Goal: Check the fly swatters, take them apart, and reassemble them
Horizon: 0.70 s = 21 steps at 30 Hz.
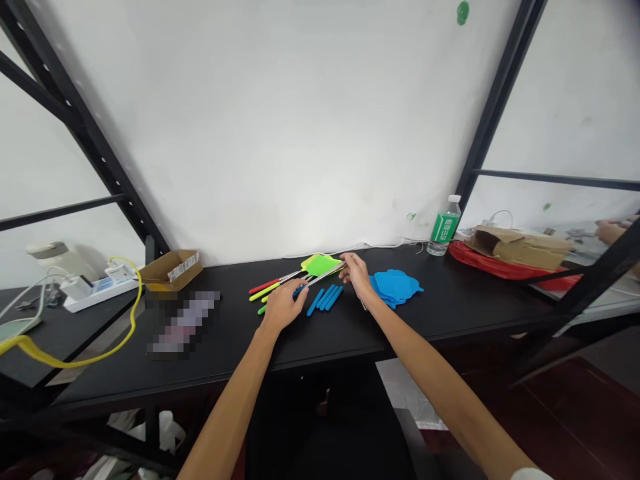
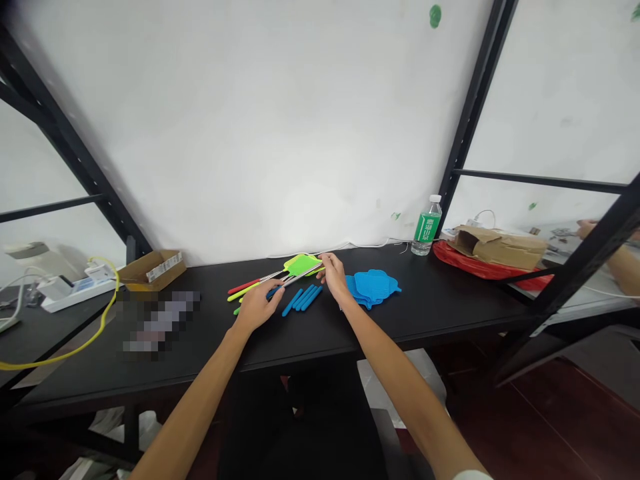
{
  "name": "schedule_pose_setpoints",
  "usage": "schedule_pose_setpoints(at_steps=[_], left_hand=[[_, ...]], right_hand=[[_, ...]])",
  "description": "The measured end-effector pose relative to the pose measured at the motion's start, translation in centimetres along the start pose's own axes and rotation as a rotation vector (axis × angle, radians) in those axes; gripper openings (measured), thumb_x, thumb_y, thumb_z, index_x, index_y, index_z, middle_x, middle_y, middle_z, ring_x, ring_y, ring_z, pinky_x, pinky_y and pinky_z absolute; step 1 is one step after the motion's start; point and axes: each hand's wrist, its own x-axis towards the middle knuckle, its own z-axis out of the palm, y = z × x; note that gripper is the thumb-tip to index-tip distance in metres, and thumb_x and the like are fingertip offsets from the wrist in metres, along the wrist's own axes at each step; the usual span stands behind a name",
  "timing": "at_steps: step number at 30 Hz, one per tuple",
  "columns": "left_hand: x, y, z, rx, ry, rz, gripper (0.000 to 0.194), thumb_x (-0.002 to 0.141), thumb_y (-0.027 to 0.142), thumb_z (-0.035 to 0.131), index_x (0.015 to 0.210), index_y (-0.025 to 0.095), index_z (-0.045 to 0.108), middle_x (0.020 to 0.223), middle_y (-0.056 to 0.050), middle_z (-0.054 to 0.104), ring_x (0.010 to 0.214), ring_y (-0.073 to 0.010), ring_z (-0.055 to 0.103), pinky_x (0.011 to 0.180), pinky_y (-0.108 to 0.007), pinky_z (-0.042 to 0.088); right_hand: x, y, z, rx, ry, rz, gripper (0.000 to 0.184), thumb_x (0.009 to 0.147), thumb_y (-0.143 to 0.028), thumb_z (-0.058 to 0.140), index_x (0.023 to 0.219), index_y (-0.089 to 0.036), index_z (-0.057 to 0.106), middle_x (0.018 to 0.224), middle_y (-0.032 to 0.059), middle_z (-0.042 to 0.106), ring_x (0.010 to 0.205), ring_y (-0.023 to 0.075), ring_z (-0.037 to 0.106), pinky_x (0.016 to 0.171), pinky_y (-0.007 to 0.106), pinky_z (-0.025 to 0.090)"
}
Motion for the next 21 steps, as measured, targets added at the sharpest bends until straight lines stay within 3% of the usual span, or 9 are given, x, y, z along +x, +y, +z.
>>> schedule_pose_setpoints(at_steps=[4, 9, 21], left_hand=[[-0.04, 0.1, -0.12, 0.036, 0.015, -0.045, 0.03, 0.095, 0.04, 0.047, 0.111, 0.025, 0.068, 0.11, -0.003, 0.074, 0.1, -0.0236, 0.069, 0.081, -0.032, 0.051], [0.03, -0.14, -0.03, 0.057, 0.046, -0.081, 0.03, 0.095, 0.041, 0.048, 0.111, 0.025, 0.068, 0.105, -0.004, 0.075, 0.097, -0.0247, 0.069, 0.078, -0.032, 0.05], [0.01, -0.09, -0.12, 0.059, 0.043, -0.052, 0.03, 0.094, 0.041, 0.048, 0.111, 0.025, 0.067, 0.105, -0.003, 0.075, 0.095, -0.0237, 0.069, 0.077, -0.031, 0.05]], right_hand=[[-0.02, -0.21, -0.05, -0.018, 0.088, -0.056, 0.032, 0.081, -0.05, 0.059, 0.09, -0.02, 0.063, 0.076, 0.0001, 0.065, 0.048, 0.0091, 0.057, 0.036, 0.018, 0.038], [0.04, -0.2, -0.13, -0.016, 0.086, -0.049, 0.033, 0.081, -0.048, 0.058, 0.093, -0.019, 0.067, 0.081, 0.0033, 0.069, 0.055, 0.0128, 0.063, 0.04, 0.02, 0.043], [-0.28, -0.35, -0.28, -0.11, 0.064, -0.135, 0.032, 0.083, -0.046, 0.057, 0.092, -0.019, 0.072, 0.081, 0.0039, 0.071, 0.054, 0.01, 0.058, 0.042, 0.018, 0.04]])
